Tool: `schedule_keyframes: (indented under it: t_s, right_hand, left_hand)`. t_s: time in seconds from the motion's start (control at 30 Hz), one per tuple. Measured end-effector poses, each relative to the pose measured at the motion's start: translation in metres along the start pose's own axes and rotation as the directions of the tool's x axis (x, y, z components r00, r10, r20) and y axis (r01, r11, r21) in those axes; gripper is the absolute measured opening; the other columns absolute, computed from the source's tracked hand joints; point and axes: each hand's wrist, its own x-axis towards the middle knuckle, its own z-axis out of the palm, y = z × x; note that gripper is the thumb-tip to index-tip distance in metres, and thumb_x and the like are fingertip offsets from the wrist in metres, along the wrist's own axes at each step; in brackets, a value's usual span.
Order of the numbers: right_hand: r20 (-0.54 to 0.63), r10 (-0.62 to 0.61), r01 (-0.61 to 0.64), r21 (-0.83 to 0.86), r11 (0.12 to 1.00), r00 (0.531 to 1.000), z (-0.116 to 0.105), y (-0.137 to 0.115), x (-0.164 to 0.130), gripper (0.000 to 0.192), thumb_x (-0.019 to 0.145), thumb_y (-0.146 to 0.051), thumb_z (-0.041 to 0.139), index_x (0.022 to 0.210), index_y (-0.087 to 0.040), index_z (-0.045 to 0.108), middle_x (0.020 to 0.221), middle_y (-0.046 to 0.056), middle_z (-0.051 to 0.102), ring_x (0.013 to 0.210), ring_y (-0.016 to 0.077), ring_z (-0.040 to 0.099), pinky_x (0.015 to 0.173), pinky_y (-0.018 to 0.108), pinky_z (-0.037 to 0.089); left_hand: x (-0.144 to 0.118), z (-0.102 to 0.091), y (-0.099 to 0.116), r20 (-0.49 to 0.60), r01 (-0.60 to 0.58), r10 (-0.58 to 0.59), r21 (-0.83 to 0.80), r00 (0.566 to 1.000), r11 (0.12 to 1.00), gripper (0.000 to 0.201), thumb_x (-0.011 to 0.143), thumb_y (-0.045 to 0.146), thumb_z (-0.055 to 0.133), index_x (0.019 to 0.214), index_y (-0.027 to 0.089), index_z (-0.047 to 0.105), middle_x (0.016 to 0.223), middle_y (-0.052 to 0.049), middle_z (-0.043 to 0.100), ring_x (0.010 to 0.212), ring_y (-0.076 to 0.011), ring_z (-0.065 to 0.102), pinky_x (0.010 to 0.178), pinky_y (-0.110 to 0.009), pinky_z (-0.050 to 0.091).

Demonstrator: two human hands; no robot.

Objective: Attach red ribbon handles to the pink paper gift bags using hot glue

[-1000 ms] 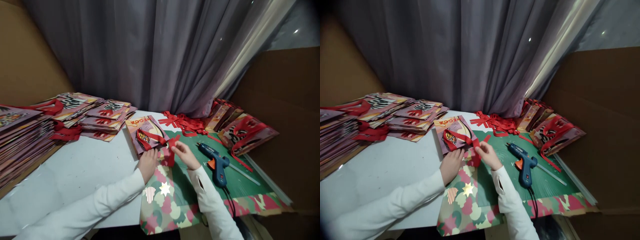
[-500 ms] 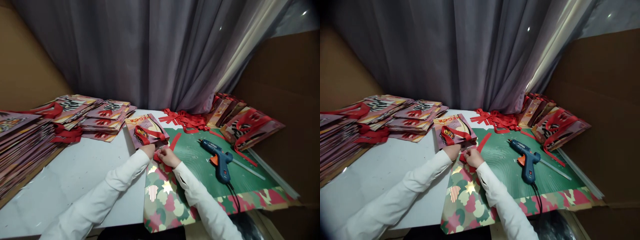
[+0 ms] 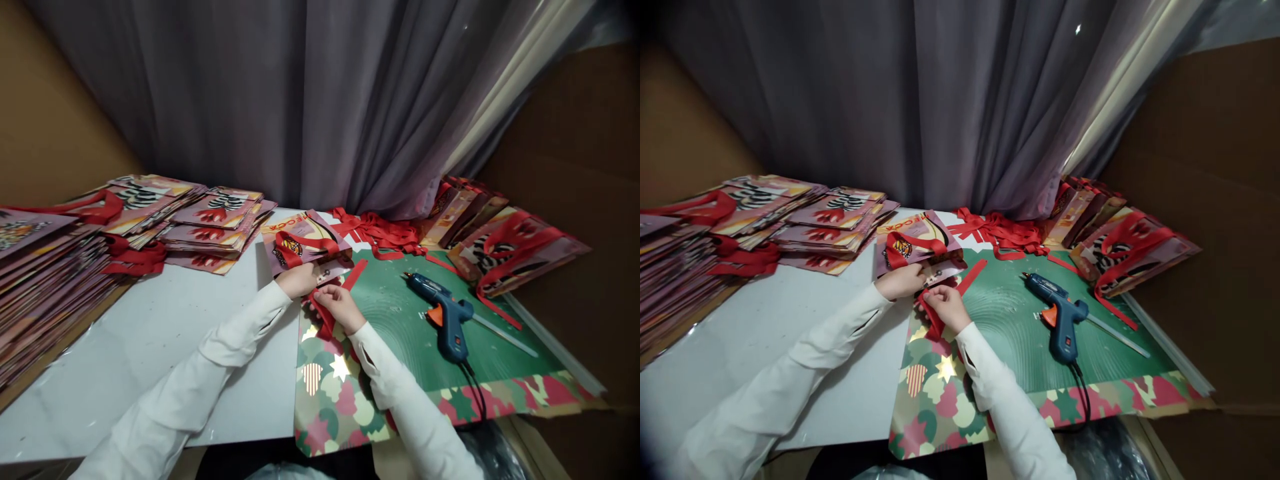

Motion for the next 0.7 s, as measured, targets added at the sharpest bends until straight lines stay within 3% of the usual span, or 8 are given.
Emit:
schedule_keyframes:
  t_s: [0.23,0.5,0.7]
  right_hand:
    - [0.009,0.024,-0.025,0.030,0.999,1.000,0.0024,-0.0046,-0.0019,0.039,0.058,-0.049,0.077,0.071,-0.018,0.057,0.058,0.000,0.067,0.042,0.0090,0.054,0.044,0.022,0.045]
    - [0.027,0.002,-0.003,0.039,0.999,1.000,0.0048,-0.0075,-0.0067,0.039,0.057,-0.049,0.078,0.069,-0.018,0.056,0.054,0.000,0.066,0.043,0.0085,0.054,0.046,0.021,0.044]
    - [0.019,-0.003,0.002,0.043,0.999,1.000,0.0054,-0.0093,-0.0090,0.037,0.059,-0.047,0.078,0.068,-0.018,0.058,0.053,-0.001,0.065,0.045,0.0082,0.054,0.047,0.020,0.042]
  left_hand:
    - [-0.0024,-0.0029,0.0053,0.039,0.049,-0.049,-0.010,0.998,0.999,0.045,0.086,0.053,0.048,0.115,0.022,0.065,0.101,-0.007,0.073,0.088,-0.0219,0.069,0.073,-0.025,0.052]
    - [-0.0061,-0.0041,0.0098,0.085,0.033,-0.028,-0.063,0.996,0.997,0.042,0.087,0.049,0.048,0.115,0.024,0.066,0.095,-0.003,0.075,0.071,-0.0168,0.068,0.062,-0.022,0.050]
    - [-0.0047,-0.0025,0.0052,0.105,0.054,-0.047,-0.061,0.993,0.997,0.041,0.086,0.045,0.046,0.113,0.021,0.066,0.080,-0.004,0.074,0.061,-0.0178,0.066,0.055,-0.023,0.047]
